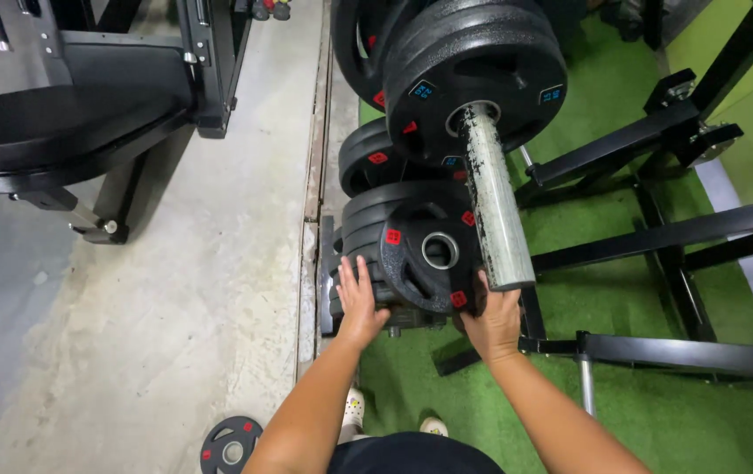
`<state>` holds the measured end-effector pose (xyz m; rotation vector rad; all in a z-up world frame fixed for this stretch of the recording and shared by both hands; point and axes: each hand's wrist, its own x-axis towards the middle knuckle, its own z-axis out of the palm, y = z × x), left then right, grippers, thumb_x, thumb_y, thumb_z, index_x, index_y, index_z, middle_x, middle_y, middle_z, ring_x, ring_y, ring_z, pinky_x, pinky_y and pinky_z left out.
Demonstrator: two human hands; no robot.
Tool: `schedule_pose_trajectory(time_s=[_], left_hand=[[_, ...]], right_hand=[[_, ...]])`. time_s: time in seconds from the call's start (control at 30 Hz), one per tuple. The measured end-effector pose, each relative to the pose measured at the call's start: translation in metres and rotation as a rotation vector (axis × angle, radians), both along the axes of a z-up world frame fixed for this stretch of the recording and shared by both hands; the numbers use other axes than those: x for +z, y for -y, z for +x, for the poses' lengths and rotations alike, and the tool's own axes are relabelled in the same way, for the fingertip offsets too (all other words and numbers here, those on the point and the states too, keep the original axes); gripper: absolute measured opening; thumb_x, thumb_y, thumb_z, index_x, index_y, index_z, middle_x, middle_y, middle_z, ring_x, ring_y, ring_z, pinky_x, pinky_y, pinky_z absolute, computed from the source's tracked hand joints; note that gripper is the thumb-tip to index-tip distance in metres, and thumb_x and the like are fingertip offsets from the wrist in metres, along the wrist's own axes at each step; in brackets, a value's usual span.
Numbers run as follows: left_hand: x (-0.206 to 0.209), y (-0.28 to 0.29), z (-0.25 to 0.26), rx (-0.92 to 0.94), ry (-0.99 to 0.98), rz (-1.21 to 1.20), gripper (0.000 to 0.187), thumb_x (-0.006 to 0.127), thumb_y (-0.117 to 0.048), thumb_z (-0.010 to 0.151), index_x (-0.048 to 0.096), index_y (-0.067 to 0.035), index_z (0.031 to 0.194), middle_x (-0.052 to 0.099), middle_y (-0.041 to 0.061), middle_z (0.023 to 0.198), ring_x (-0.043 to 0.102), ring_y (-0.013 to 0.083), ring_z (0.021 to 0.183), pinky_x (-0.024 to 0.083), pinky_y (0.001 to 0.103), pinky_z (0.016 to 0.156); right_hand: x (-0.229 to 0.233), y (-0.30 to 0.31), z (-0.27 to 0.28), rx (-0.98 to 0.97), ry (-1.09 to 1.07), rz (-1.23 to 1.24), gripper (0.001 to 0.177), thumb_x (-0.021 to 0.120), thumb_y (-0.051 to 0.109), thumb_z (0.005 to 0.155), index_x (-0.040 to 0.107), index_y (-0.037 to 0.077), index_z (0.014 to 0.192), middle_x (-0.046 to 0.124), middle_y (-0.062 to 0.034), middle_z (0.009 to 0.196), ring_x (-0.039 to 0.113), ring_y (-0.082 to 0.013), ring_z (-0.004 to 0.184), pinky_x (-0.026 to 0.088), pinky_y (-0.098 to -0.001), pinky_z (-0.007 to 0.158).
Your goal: Clean and wipe down weight plates on a storage rack using a cloth.
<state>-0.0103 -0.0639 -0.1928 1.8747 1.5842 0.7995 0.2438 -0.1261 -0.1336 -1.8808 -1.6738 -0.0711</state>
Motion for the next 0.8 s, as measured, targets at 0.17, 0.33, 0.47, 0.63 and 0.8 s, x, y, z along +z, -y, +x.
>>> schedule_pose_trajectory(time_s=[0.17,0.33,0.47,0.63,0.8], left_hand=[[0.032,0.003,0.0,0.0,-0.112,-0.19,0.13,0.087,-0.013,0.064,0.001,-0.014,0.161,-0.001,0.028,0.167,0.006,0.0476,0.156,0.019,0.066,0.118],[-0.036,0.026,0.018,0.115,0.051,0.011,0.109,0.072,-0.017,0.079,0.007,-0.003,0.165,0.011,0.032,0.169,0.016,0.0492,0.157,0.021,0.058,0.125],[-0.016,0.046,0.05,0.239,0.305,0.121,0.088,0.059,-0.034,0.099,0.016,0.005,0.165,0.021,0.037,0.17,0.023,0.0492,0.159,0.019,0.05,0.132],[0.04,0.033,0.063,0.387,0.341,-0.047,0.102,0.067,-0.044,0.094,0.009,0.012,0.155,0.022,0.039,0.159,0.023,0.0502,0.15,0.019,0.051,0.123],[0.062,0.025,0.049,0.479,0.248,-0.117,0.103,0.069,-0.04,0.087,0.01,0.01,0.155,0.029,0.033,0.158,0.032,0.0469,0.146,0.025,0.055,0.117]], right_hand=[[0.019,0.012,-0.006,-0.017,-0.053,-0.128,0.09,0.088,0.018,0.062,0.051,0.023,0.144,0.047,-0.0245,0.126,0.058,-0.0502,0.109,0.052,-0.0555,0.091],[0.054,0.023,-0.014,0.056,-0.052,-0.099,0.081,0.089,0.017,0.063,0.056,0.025,0.136,0.042,-0.025,0.143,0.059,-0.0498,0.114,0.053,-0.0515,0.093],[0.058,0.03,-0.024,0.123,-0.008,-0.057,0.075,0.087,0.017,0.065,0.056,0.023,0.134,0.041,-0.0237,0.145,0.061,-0.0481,0.116,0.053,-0.0506,0.096],[0.068,0.046,-0.048,0.209,-0.043,-0.011,0.077,0.086,0.018,0.069,0.054,0.02,0.138,0.033,-0.0307,0.149,0.057,-0.0541,0.118,0.051,-0.0518,0.096],[0.084,0.031,-0.025,0.246,-0.033,-0.464,0.075,0.085,0.019,0.071,0.053,0.026,0.139,0.03,-0.0275,0.155,0.054,-0.0517,0.122,0.051,-0.0492,0.096]])
